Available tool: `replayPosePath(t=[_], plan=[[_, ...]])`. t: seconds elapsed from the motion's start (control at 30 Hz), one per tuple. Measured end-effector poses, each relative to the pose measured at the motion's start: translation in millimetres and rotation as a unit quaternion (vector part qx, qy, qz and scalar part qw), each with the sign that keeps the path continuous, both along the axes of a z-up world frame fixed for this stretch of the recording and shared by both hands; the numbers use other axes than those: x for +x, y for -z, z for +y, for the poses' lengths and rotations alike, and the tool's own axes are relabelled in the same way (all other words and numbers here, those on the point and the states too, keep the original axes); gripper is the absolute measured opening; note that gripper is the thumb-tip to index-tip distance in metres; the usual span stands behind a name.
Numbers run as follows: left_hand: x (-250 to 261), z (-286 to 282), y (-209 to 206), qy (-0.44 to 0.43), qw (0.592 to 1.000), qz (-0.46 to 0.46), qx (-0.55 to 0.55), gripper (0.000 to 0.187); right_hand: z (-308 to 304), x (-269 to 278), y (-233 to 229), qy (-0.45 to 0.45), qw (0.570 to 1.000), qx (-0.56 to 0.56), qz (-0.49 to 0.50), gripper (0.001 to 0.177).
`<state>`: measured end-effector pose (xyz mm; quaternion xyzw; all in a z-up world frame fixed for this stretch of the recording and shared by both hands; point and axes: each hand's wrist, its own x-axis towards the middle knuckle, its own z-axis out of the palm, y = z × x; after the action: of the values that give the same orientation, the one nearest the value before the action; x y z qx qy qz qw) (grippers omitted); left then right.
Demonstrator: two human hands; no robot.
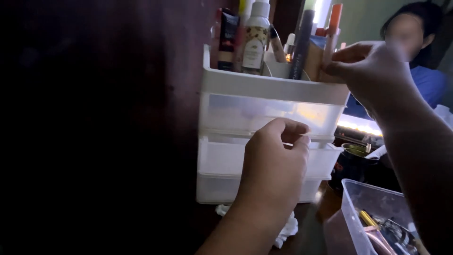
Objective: Organizing various makeup and skincare items into a plastic drawer organizer on a vanity.
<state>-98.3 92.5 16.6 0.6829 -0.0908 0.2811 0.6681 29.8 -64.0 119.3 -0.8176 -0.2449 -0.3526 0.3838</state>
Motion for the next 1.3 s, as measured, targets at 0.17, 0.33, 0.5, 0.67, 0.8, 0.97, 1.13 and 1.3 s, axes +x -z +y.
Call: replayPosePath(t=[0.17, 0.33, 0.5, 0.67, 0.8, 0.97, 1.13, 1.3], plan=[[-4.1, 9.8, -5.8, -0.003, 1.0, -0.005, -0.01, 0.016, 2.3, -1.7, -1.5, 0.019, 1.0, 0.012, 0.021, 0.029], [-4.4, 19.4, -7.7, -0.011, 1.0, -0.02, -0.01, 0.016, 7.6, -10.0, -0.2, 0.02, 0.998, 0.035, 0.04, 0.032], [-8.7, 27.5, -18.8, -0.02, 1.0, -0.011, -0.002, 0.016, 6.3, -0.7, -3.0, 0.046, 0.998, 0.025, 0.032, 0.037], [-11.5, 29.3, -21.2, -0.026, 1.0, -0.001, 0.008, 0.016, 7.8, -3.2, -2.1, 0.077, 0.996, 0.017, 0.038, 0.039], [-9.5, 26.1, -15.2, -0.021, 1.0, 0.006, 0.001, 0.016, 6.5, -5.7, -3.1, 0.049, 0.998, 0.024, 0.039, 0.039], [-9.8, 24.9, -20.1, -0.004, 0.999, 0.04, -0.012, 0.016, 1.3, 6.7, -6.7, 0.092, 0.996, 0.009, 0.017, 0.047], [-6.2, 23.8, -21.0, -0.015, 1.0, 0.02, 0.006, 0.014, 2.2, 6.8, -10.2, 0.091, 0.996, -0.004, 0.014, 0.048], [-7.7, 23.8, -21.3, -0.008, 0.999, 0.031, 0.004, 0.014, 1.0, 2.7, -10.1, 0.092, 0.995, -0.021, 0.038, 0.048]])
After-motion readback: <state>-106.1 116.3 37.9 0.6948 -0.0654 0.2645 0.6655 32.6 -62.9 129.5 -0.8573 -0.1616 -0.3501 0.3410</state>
